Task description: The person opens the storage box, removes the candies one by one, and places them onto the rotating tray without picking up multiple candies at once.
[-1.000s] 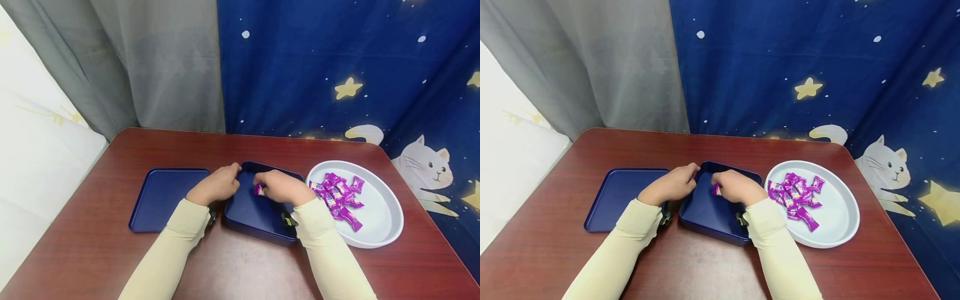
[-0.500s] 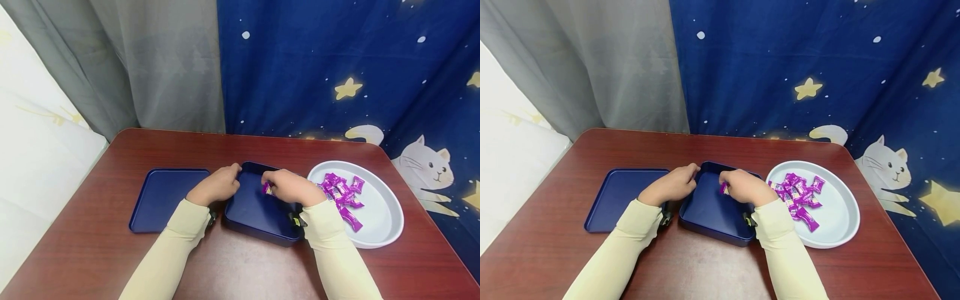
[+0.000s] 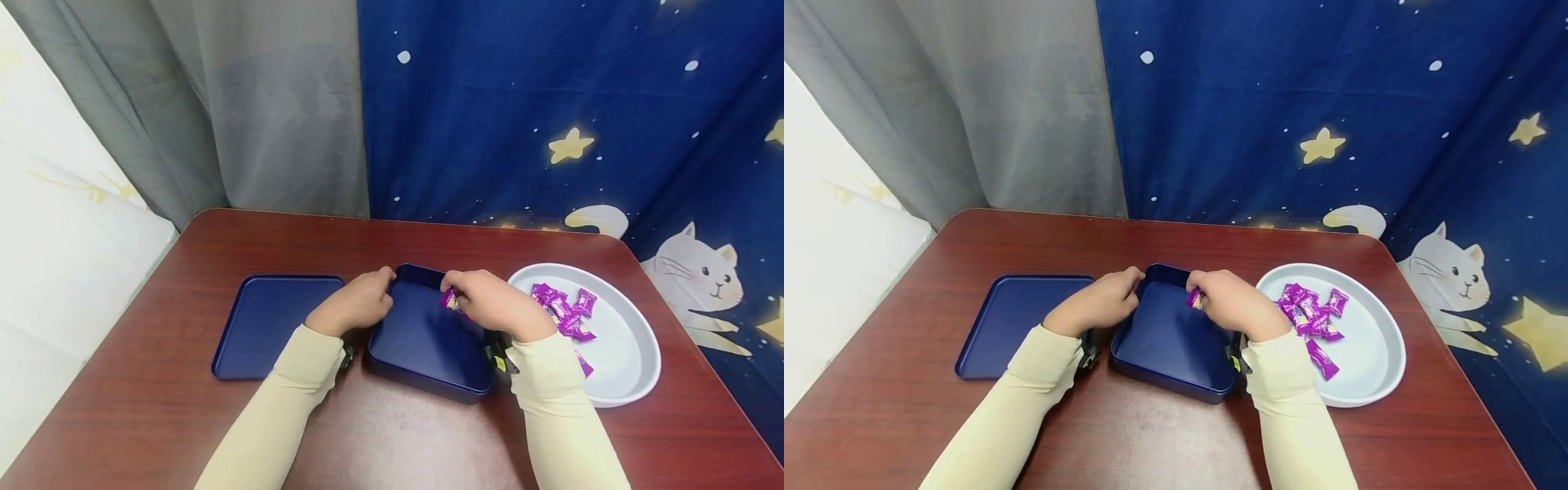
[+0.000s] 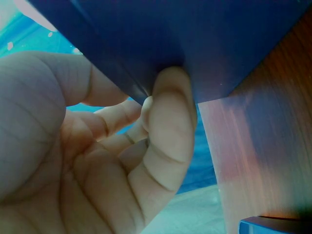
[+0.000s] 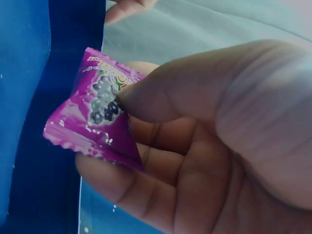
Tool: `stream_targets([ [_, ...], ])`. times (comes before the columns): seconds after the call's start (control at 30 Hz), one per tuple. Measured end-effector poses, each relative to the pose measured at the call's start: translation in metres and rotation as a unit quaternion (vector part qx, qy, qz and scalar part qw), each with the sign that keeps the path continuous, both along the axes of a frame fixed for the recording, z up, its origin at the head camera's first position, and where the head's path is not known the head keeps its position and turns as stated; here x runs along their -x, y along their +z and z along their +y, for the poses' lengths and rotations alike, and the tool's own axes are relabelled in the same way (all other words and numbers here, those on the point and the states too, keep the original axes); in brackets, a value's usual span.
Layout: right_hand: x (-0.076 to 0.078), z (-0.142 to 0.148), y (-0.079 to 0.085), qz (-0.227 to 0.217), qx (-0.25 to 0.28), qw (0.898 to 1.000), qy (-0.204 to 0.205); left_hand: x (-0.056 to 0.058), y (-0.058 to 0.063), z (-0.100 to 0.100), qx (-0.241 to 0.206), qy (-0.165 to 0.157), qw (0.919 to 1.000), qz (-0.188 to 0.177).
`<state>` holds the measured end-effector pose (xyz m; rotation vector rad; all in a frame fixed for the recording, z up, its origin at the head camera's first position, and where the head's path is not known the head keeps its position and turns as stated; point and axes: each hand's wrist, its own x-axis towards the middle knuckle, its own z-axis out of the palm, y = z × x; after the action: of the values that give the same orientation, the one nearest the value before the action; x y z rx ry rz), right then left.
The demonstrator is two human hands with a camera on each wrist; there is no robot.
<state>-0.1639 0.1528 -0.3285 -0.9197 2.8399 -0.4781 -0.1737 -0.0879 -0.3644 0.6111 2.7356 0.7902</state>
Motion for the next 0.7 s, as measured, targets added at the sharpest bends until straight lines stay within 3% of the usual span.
stream_targets([
  [0.4, -0.001, 0.031, 0.007, 0.027, 0.031, 0.998, -0.047, 0.001, 0.0, 0.0, 0.002, -0.002, 1.0, -0.001],
  [0.7, 0.002, 0.065, 0.01, -0.003, 0.023, 0.994, -0.11, 0.001, 0.0, -0.001, -0.001, 0.001, 1.0, -0.003],
])
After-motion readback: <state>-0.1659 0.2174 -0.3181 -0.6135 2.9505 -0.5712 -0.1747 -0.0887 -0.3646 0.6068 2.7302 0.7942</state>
